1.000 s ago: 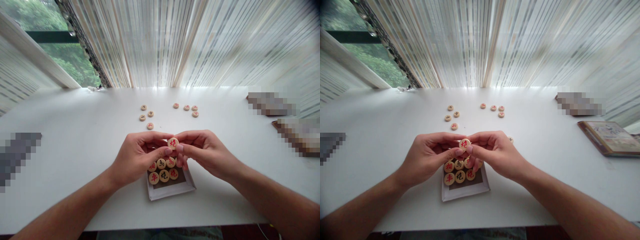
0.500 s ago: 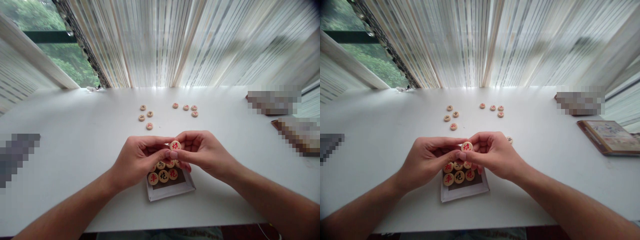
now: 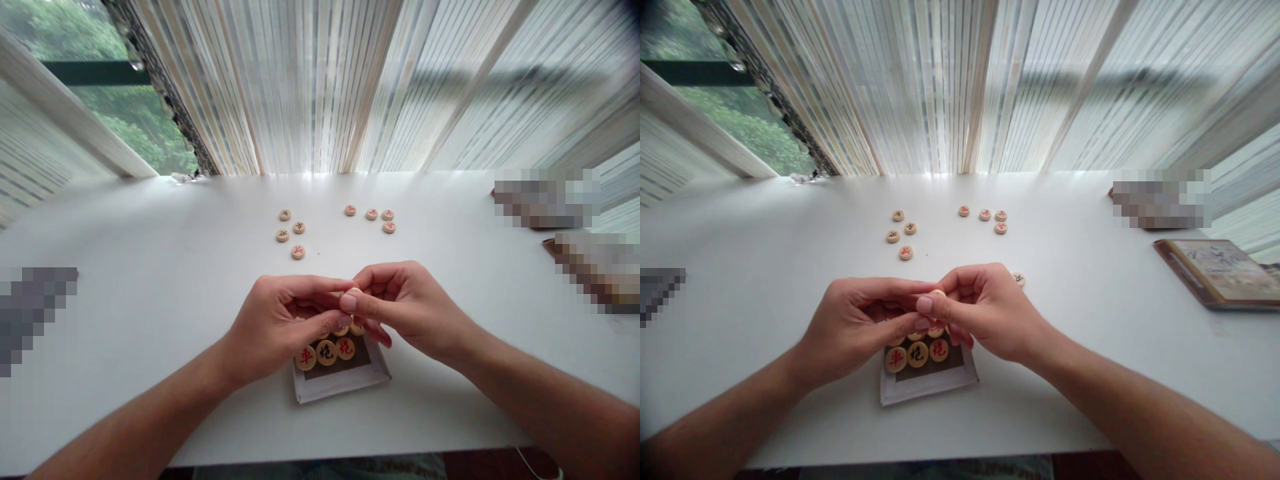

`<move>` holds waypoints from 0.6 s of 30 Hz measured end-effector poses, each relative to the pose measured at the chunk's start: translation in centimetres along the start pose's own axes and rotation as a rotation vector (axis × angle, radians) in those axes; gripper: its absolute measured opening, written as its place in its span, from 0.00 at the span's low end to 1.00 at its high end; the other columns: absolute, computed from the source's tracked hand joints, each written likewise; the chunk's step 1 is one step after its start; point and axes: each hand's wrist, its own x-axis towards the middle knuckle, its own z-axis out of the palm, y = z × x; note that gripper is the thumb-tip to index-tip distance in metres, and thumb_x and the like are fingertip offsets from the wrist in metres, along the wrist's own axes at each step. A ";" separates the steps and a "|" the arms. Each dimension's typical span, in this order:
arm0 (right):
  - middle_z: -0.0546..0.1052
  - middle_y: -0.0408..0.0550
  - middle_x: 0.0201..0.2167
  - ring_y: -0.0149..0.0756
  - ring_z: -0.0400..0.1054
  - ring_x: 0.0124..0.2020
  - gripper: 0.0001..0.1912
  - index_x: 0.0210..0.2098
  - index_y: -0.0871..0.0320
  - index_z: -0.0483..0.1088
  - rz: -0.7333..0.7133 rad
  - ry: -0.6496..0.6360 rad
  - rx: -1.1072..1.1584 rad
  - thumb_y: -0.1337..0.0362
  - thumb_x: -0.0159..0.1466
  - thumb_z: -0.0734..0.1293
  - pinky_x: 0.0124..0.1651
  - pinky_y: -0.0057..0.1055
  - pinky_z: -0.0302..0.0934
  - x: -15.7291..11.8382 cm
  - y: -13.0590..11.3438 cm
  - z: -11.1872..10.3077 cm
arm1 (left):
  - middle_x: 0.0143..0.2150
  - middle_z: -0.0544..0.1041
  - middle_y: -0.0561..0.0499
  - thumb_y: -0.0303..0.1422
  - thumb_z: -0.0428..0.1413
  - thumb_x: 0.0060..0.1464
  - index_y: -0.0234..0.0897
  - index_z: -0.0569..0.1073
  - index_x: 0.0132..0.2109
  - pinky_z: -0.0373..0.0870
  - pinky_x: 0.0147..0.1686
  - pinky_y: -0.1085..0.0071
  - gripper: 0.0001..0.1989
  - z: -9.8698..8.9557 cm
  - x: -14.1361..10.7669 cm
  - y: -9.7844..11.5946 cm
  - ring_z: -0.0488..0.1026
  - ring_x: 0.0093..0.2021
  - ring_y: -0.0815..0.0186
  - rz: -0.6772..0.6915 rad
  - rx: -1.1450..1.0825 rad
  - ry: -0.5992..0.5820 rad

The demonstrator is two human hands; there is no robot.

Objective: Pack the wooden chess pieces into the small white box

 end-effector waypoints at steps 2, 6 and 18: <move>0.76 0.44 0.17 0.27 0.66 0.16 0.21 0.28 0.62 0.78 -0.003 -0.007 0.008 0.53 0.52 0.86 0.18 0.21 0.58 0.0 -0.1 0.1 | 0.45 0.89 0.43 0.26 0.70 0.58 0.36 0.87 0.52 0.88 0.44 0.69 0.14 0.0 0.0 0.0 0.89 0.42 0.55 -0.002 -0.003 0.014; 0.77 0.44 0.18 0.28 0.67 0.16 0.21 0.28 0.61 0.79 -0.003 -0.031 0.048 0.52 0.52 0.86 0.18 0.23 0.60 -0.1 -0.3 0.3 | 0.43 0.89 0.43 0.27 0.71 0.57 0.35 0.87 0.51 0.88 0.42 0.69 0.14 -0.1 -0.1 0.0 0.89 0.40 0.54 0.005 0.030 0.050; 0.78 0.44 0.20 0.28 0.70 0.18 0.16 0.29 0.63 0.81 -0.032 -0.086 0.116 0.58 0.54 0.86 0.20 0.21 0.67 -0.3 -0.6 0.3 | 0.42 0.90 0.52 0.17 0.70 0.54 0.43 0.88 0.47 0.85 0.42 0.80 0.18 0.0 0.0 0.5 0.89 0.38 0.65 0.031 -0.033 0.067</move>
